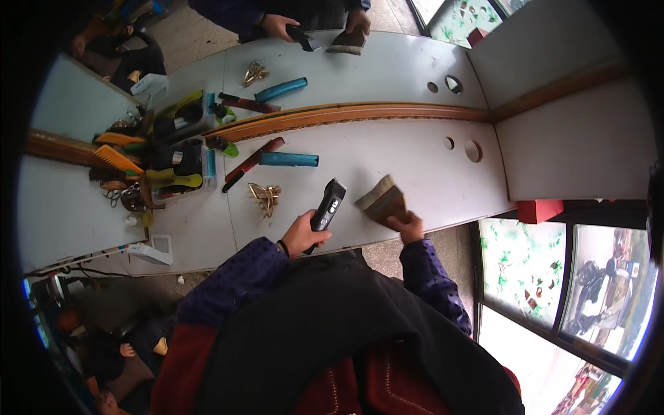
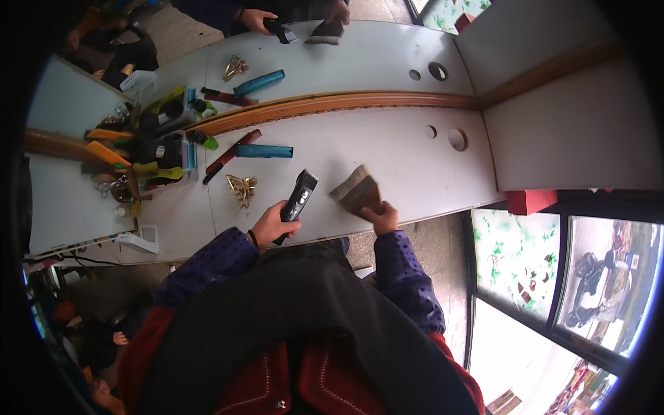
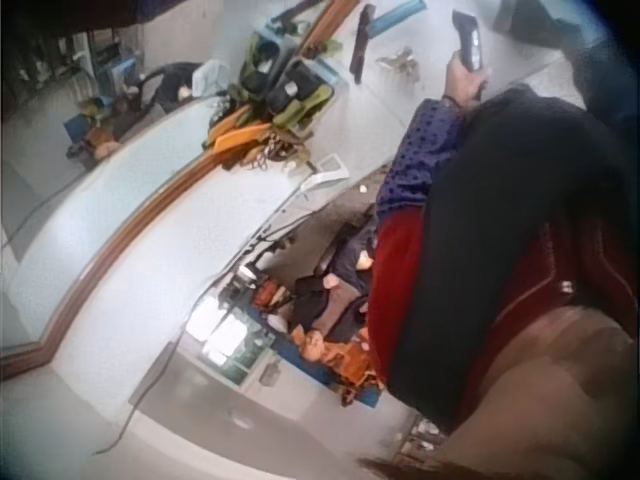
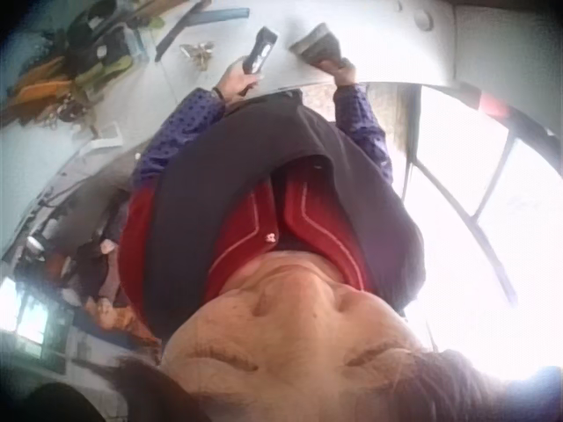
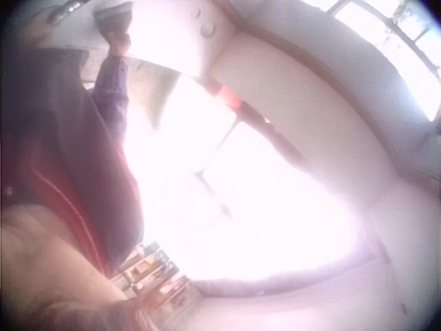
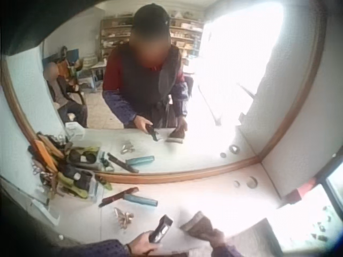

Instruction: The person wipes a white countertop with a cloth, then wipes a table with a cloth, and finally sweeps the floor with a broom. The person moves between areas, handling cloths and a broom to clean different surfaces.

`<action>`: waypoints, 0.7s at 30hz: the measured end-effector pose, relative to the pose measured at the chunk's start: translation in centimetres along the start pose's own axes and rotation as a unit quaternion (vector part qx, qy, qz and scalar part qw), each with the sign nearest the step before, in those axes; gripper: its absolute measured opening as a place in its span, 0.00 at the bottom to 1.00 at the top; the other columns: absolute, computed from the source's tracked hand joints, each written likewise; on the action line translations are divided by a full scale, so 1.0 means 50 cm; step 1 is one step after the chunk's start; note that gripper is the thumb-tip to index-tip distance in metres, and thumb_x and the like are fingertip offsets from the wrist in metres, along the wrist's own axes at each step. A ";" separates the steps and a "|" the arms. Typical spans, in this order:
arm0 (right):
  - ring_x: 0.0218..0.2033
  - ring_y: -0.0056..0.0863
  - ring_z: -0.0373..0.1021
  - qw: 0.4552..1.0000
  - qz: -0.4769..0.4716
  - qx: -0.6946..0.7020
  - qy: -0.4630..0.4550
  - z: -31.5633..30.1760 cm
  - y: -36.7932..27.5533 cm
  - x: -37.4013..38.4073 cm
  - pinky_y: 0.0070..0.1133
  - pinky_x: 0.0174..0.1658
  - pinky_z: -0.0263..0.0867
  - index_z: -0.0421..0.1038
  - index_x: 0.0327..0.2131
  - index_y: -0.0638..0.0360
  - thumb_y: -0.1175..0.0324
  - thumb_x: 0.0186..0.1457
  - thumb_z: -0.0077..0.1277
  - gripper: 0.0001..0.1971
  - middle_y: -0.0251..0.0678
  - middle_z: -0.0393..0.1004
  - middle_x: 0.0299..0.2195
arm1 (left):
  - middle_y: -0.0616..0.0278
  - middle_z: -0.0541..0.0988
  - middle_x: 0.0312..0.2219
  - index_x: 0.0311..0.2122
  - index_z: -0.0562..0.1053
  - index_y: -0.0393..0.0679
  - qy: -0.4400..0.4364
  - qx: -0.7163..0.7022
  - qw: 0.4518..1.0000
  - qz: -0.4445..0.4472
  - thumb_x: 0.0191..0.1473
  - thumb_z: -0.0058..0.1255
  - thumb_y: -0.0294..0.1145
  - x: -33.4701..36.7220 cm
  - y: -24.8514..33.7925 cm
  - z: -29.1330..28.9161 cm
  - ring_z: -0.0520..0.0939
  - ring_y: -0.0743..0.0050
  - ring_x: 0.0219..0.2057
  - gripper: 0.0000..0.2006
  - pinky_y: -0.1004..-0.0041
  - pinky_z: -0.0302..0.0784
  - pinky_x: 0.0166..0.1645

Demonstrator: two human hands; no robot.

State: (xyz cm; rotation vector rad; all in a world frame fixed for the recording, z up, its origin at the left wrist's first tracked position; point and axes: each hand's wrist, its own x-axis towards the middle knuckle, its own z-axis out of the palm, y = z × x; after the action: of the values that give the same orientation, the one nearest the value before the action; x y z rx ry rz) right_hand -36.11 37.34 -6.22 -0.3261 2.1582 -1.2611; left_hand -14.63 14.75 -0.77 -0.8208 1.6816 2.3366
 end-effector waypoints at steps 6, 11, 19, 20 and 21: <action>0.25 0.16 0.66 0.987 -0.052 0.122 -0.089 -0.100 -0.132 -0.064 0.14 0.28 0.63 0.68 0.33 0.63 0.73 0.46 0.55 0.09 0.30 0.71 0.24 | 0.62 0.71 0.20 0.42 0.62 0.36 -0.001 0.093 0.995 -0.035 0.43 0.52 0.23 0.081 0.039 0.084 0.72 0.78 0.13 0.19 0.77 0.67 0.17; 0.22 0.20 0.68 0.950 -0.244 -0.157 0.118 -0.181 -0.202 -0.006 0.23 0.25 0.64 0.67 0.28 0.63 0.76 0.45 0.53 0.05 0.34 0.72 0.19 | 0.61 0.69 0.18 0.43 0.63 0.39 -0.020 0.228 0.973 -0.007 0.37 0.51 0.22 0.120 0.082 0.145 0.72 0.78 0.13 0.22 0.77 0.66 0.15; 0.21 0.30 0.69 0.942 -0.248 -0.178 0.141 -0.197 -0.153 0.019 0.23 0.28 0.65 0.66 0.27 0.64 0.69 0.43 0.54 0.10 0.44 0.71 0.21 | 0.63 0.69 0.17 0.37 0.64 0.37 -0.116 0.052 0.983 -0.133 0.41 0.51 0.20 0.159 0.101 0.176 0.70 0.77 0.12 0.15 0.77 0.66 0.16; 0.21 0.30 0.69 0.955 -0.203 -0.155 0.153 -0.207 -0.157 0.025 0.23 0.28 0.65 0.66 0.27 0.64 0.69 0.44 0.54 0.10 0.44 0.71 0.20 | 0.63 0.68 0.16 0.37 0.64 0.38 -0.117 0.058 0.980 -0.147 0.42 0.51 0.20 0.161 0.101 0.178 0.70 0.78 0.13 0.14 0.76 0.66 0.16; 0.21 0.29 0.69 0.953 -0.200 -0.110 0.201 -0.199 -0.159 0.020 0.23 0.27 0.65 0.66 0.27 0.65 0.69 0.44 0.54 0.10 0.43 0.72 0.20 | 0.63 0.68 0.16 0.37 0.64 0.38 -0.106 0.051 0.986 -0.115 0.42 0.51 0.20 0.164 0.104 0.175 0.70 0.78 0.13 0.14 0.76 0.66 0.16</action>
State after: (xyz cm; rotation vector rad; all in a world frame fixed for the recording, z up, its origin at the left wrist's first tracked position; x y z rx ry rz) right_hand -43.75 39.73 3.72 -0.6775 2.6888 -1.3984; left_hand -26.72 19.30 1.31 -0.6796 1.5150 2.0838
